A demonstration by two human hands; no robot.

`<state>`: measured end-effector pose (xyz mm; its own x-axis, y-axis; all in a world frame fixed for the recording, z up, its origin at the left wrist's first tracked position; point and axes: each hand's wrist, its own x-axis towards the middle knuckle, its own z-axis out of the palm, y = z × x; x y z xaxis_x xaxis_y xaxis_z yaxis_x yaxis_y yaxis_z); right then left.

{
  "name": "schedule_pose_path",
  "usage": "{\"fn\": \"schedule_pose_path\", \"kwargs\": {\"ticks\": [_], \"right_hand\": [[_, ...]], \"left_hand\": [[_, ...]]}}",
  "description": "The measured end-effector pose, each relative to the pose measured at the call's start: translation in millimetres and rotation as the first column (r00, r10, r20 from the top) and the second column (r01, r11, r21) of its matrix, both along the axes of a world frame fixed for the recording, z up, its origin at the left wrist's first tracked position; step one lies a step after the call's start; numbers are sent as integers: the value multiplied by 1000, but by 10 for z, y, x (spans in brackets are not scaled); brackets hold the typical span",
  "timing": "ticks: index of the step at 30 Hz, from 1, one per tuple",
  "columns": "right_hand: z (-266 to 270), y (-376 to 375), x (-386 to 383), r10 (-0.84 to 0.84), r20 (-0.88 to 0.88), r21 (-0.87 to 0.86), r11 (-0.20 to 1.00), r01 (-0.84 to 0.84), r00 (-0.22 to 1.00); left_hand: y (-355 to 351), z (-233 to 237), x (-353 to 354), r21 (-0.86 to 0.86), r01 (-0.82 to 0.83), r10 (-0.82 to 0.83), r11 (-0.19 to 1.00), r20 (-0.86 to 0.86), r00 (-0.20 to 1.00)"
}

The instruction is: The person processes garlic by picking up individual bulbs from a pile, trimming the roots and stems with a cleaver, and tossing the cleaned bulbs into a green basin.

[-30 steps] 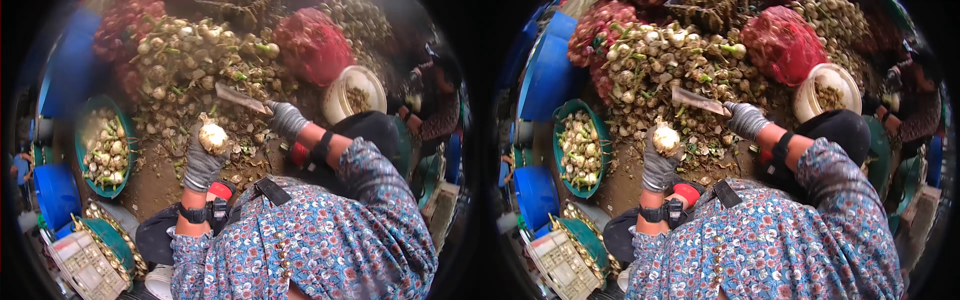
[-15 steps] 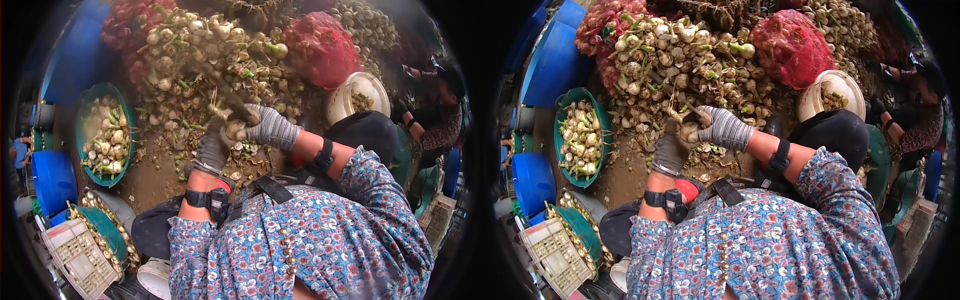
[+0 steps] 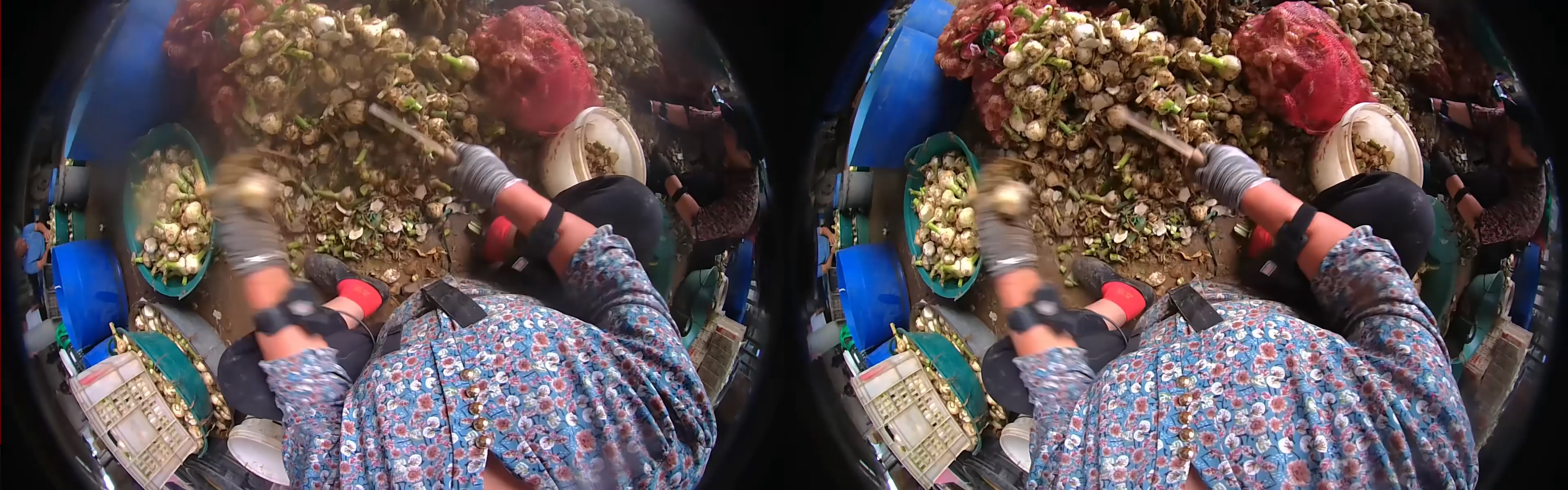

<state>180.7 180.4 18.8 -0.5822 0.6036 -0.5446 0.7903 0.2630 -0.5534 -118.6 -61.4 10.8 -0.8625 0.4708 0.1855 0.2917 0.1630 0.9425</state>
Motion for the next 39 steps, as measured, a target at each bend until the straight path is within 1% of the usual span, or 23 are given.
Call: {"fn": "schedule_pose_path", "kwargs": {"ticks": [1,2,3,4,5,6,7,8,11,13,14,15,16,19,20,21,23,26,32,34,36,38,39], "right_hand": [[13,12,-5,-66,-42,-26,998,65,997],[10,-11,-21,10,-123,127,992,6,992],[65,-46,-47,29,-131,104,994,-15,991],[125,-100,-73,43,-140,81,996,-32,989],[136,-122,-85,52,-147,57,997,-44,988],[46,-117,-75,98,-135,104,991,-85,986],[130,-113,-101,142,-77,124,984,-132,987],[122,-111,-98,123,-92,118,987,-112,988],[133,-71,-151,99,-43,45,994,-97,994],[117,-73,-123,49,-6,23,999,-49,999],[123,-111,-56,11,-19,34,999,-11,1000],[109,-140,-93,-5,-74,39,999,8,997],[-19,-93,-101,44,-61,-4,999,-44,997],[74,-180,-222,23,-208,-12,1000,-26,978],[37,-194,-252,13,-195,-46,999,-22,981],[32,-205,-262,-79,-210,-198,979,37,974],[-110,-209,-255,-169,-228,-261,959,107,959],[-70,-292,-294,-135,-342,-250,967,48,930],[231,-427,-337,264,-335,291,942,-168,905],[530,-517,-236,302,-323,375,911,-172,897],[433,-506,-121,387,-325,424,875,-233,863],[589,-493,-120,446,-213,436,840,-324,869],[539,-494,-96,478,-263,492,814,-309,838]], "left_hand": [[-34,182,-269,365,-183,58,913,329,943],[-16,266,-455,445,-291,72,847,446,892],[39,177,-556,412,-309,87,857,475,876],[127,-22,-596,352,-295,95,889,488,868],[240,-342,-583,143,-131,73,981,355,932],[384,-687,-493,-196,18,11,980,148,989],[530,-1057,-363,-521,96,-144,848,-52,988],[637,-1456,-230,-726,130,-291,675,-100,952],[712,-2721,48,-964,96,-395,249,-11,919],[780,-2020,516,-992,66,-461,110,8,888],[848,-1825,615,-969,159,-715,-190,247,654],[849,-1664,683,-917,238,-688,-320,398,607],[671,-1994,669,-974,154,-776,-166,225,589],[467,-2324,659,-986,149,-670,-74,160,725],[383,-2237,706,-999,38,-673,-35,52,738],[434,-2583,610,-953,169,-551,-251,285,784],[564,-2512,762,-951,256,-479,-172,308,822],[611,-2312,847,-937,348,-457,39,293,840],[641,-1944,839,-772,461,-559,438,167,812],[520,-1877,887,-721,477,-694,503,-7,720],[421,-1836,939,-677,464,-785,572,-288,548],[416,-1782,877,-591,422,-725,688,-526,445],[382,-1713,824,-552,409,-687,726,-575,445]]}}
